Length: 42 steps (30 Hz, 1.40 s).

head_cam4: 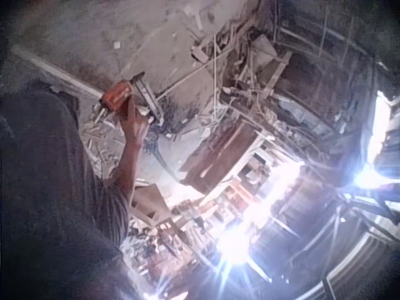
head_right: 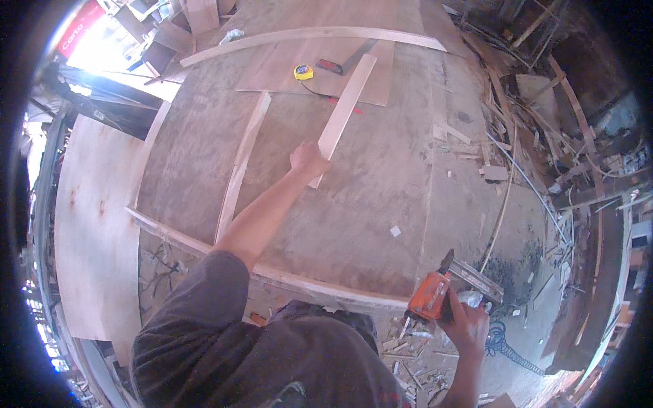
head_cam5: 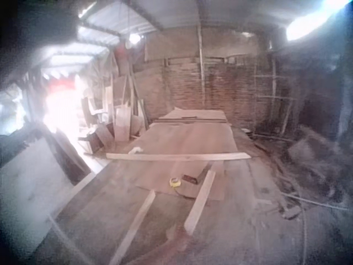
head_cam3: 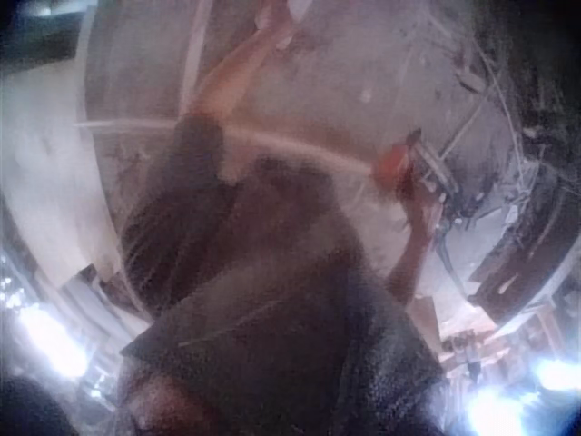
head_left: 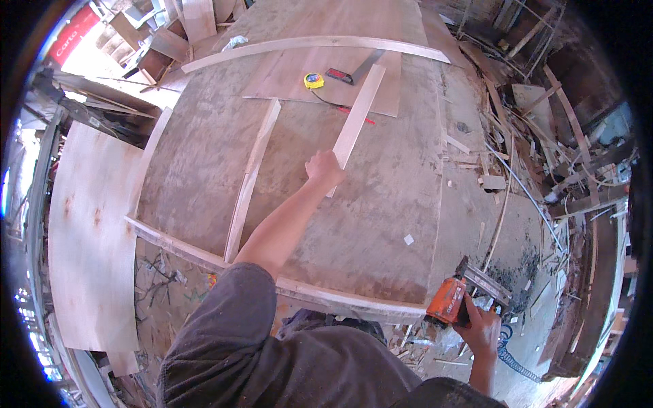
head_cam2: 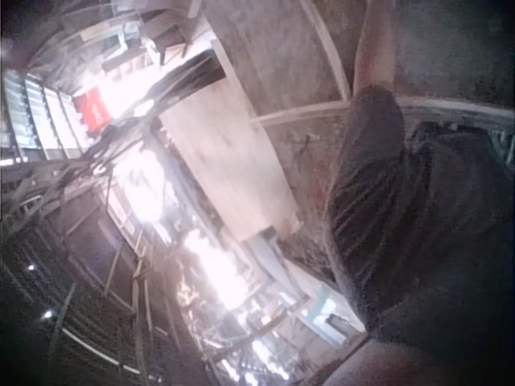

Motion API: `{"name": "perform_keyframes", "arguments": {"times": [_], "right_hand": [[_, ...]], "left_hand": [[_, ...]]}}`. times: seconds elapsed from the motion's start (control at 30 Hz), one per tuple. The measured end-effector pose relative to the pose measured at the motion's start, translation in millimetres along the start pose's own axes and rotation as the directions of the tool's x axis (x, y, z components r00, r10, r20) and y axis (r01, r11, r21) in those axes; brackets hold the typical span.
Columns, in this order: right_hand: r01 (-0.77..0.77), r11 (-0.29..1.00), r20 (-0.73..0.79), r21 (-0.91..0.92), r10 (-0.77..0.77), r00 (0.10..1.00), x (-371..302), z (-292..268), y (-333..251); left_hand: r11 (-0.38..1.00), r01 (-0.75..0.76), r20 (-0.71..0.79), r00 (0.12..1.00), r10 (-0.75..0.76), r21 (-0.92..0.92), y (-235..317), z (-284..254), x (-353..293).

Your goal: The person measures and marks wooden strips, then assembles them into a rectangular frame using a nail gun. They add internal supports and place a large plywood sheet on top of the frame.

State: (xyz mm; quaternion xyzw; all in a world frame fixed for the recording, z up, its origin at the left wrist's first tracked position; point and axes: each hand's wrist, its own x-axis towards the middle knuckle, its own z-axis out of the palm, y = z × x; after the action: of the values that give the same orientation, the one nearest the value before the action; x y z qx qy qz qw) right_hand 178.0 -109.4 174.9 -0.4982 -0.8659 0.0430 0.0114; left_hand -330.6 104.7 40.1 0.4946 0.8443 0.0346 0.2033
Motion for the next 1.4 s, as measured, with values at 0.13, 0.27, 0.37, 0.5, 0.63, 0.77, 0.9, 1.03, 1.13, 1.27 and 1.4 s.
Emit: {"name": "perform_keyframes", "arguments": {"times": [0.13,0.27,0.37,0.5,0.63,0.77,0.9,1.03,1.13,1.27,1.4], "right_hand": [[0.025,0.999,-0.008,0.024,-0.024,1.0,18,4,34],[0.0,0.998,-0.022,0.068,0.001,1.0,26,18,69],[0.081,0.99,-0.069,0.112,-0.073,0.995,38,29,89],[0.026,0.995,-0.013,0.1,-0.025,1.0,37,34,96],[0.027,0.994,0.038,0.103,-0.031,0.999,42,38,102],[-0.049,0.993,0.037,0.111,0.045,0.998,41,43,99],[0.01,0.992,-0.048,0.126,-0.004,0.999,44,46,97],[0.03,0.992,-0.062,0.126,-0.022,0.998,45,52,100],[0.133,0.983,-0.008,0.124,-0.133,0.991,71,45,100],[0.191,0.981,-0.011,0.036,-0.19,0.982,97,38,77],[0.166,0.986,0.076,0.025,-0.168,0.983,123,47,58]], "left_hand": [[0.99,0.009,0.081,0.996,-0.021,0.144,13,-23,19],[0.964,-0.028,0.04,0.999,0.018,0.265,41,-54,52],[0.926,-0.117,-0.124,0.977,0.172,0.36,23,-51,101],[0.937,-0.035,-0.03,0.998,0.048,0.347,45,-71,161],[0.935,-0.066,-0.295,0.939,0.176,0.348,12,-51,213],[0.921,-0.113,-0.275,0.935,0.226,0.374,5,-40,238],[0.951,-0.225,-0.488,0.819,0.303,0.212,11,-37,197],[0.894,-0.445,-0.667,0.648,0.369,0.062,-15,-34,108],[0.976,-0.215,-0.612,0.778,0.146,-0.041,-62,-56,-3],[0.976,-0.04,-0.717,0.685,-0.129,-0.214,-184,-45,-71],[0.809,0.277,-0.749,0.308,-0.587,-0.519,-333,-40,-157]]}}
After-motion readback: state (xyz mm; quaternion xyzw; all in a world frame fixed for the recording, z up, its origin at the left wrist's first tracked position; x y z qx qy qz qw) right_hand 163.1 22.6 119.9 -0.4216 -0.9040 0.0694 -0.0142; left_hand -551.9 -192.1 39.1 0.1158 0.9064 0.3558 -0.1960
